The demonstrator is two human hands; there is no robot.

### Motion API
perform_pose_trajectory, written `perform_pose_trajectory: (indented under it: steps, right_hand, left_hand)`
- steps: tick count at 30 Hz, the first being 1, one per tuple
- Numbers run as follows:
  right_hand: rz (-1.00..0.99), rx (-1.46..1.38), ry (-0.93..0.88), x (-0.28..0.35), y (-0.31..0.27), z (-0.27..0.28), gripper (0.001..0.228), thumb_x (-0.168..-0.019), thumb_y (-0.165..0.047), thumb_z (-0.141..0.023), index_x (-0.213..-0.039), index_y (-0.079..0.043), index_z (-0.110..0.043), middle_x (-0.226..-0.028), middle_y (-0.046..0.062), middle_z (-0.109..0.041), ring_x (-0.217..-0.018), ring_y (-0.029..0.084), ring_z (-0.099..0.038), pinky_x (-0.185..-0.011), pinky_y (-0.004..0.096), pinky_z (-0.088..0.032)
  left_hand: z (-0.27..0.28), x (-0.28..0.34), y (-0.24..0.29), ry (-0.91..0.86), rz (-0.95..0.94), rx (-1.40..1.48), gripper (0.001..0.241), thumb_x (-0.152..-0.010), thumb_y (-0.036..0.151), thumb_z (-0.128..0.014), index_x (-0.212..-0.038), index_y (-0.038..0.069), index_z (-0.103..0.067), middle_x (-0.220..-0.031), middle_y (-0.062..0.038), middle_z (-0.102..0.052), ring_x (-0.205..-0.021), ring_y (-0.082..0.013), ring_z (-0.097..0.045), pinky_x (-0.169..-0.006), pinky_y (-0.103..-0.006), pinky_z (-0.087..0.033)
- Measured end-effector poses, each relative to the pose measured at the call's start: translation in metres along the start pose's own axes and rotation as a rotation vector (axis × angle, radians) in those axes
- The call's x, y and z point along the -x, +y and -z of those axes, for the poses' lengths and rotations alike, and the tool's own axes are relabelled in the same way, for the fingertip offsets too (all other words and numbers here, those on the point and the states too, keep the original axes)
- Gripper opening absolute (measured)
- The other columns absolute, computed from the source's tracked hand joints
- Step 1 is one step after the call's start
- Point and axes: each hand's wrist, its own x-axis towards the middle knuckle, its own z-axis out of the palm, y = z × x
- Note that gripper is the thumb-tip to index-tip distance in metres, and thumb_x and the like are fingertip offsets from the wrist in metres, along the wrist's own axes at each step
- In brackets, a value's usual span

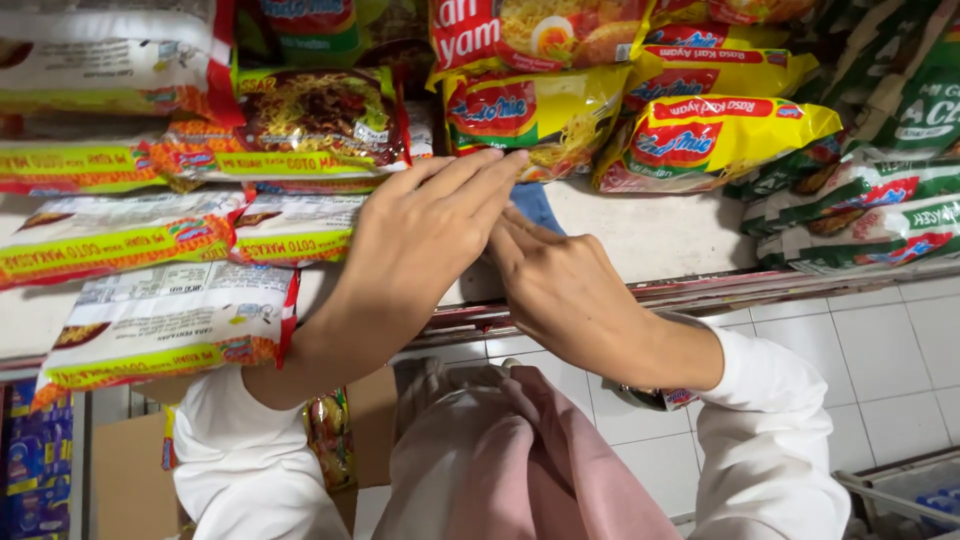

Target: Stock instant noodle packets onto a grocery store shelf from a cardboard box.

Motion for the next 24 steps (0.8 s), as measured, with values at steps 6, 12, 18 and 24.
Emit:
perform_pose_trajectory:
  steps: [6, 12, 18, 24]
  right_hand:
    - [0.139, -0.391, 0.105, 0.0, 0.0, -0.009, 0.029, -0.083, -0.002, -0.064, -0.111, 0.005, -0.06, -0.086, 0.022, -0.068, -0.076, 0.041, -0.067, -0.065, 0.048, -0.054]
    - [0.082, -0.704, -0.06, -0.004, 0.005, 0.006, 0.03, -0.1, -0.016, -0.061, -0.127, -0.003, -0.068, -0.079, 0.018, -0.072, -0.06, 0.03, -0.068, -0.059, 0.04, -0.053]
    - [-0.089, -0.875, 0.184, 0.014, 0.028, 0.007, 0.024, -0.115, -0.017, -0.052, -0.125, -0.002, -0.068, -0.112, 0.012, -0.076, -0.099, 0.014, -0.069, -0.089, 0.03, -0.055]
    - [-0.292, -0.165, 0.524, 0.083, 0.026, 0.083, 0.012, -0.121, -0.008, -0.057, -0.128, -0.004, -0.066, -0.114, 0.009, -0.073, -0.096, 0.014, -0.074, -0.083, 0.026, -0.056]
  left_hand:
    - [0.007, -0.001, -0.003, -0.01, 0.006, 0.168, 0.052, -0.084, 0.01, -0.056, -0.134, -0.005, -0.062, -0.144, -0.012, -0.062, -0.132, -0.0251, -0.057, -0.106, -0.0367, -0.045]
    - [0.025, -0.003, -0.009, -0.024, 0.058, 0.432, 0.054, -0.088, 0.015, -0.052, -0.136, -0.011, -0.059, -0.139, -0.023, -0.062, -0.127, -0.0361, -0.059, -0.1, -0.0438, -0.048]
    - [0.023, 0.004, -0.007, 0.052, 0.014, 0.464, 0.045, -0.097, 0.014, -0.054, -0.135, -0.01, -0.06, -0.14, -0.024, -0.062, -0.13, -0.0375, -0.058, -0.108, -0.0457, -0.047]
    - [0.018, 0.006, 0.0, -0.004, -0.085, 0.192, 0.05, -0.084, 0.006, -0.057, -0.133, -0.006, -0.062, -0.141, -0.017, -0.062, -0.13, -0.0296, -0.058, -0.11, -0.042, -0.043]
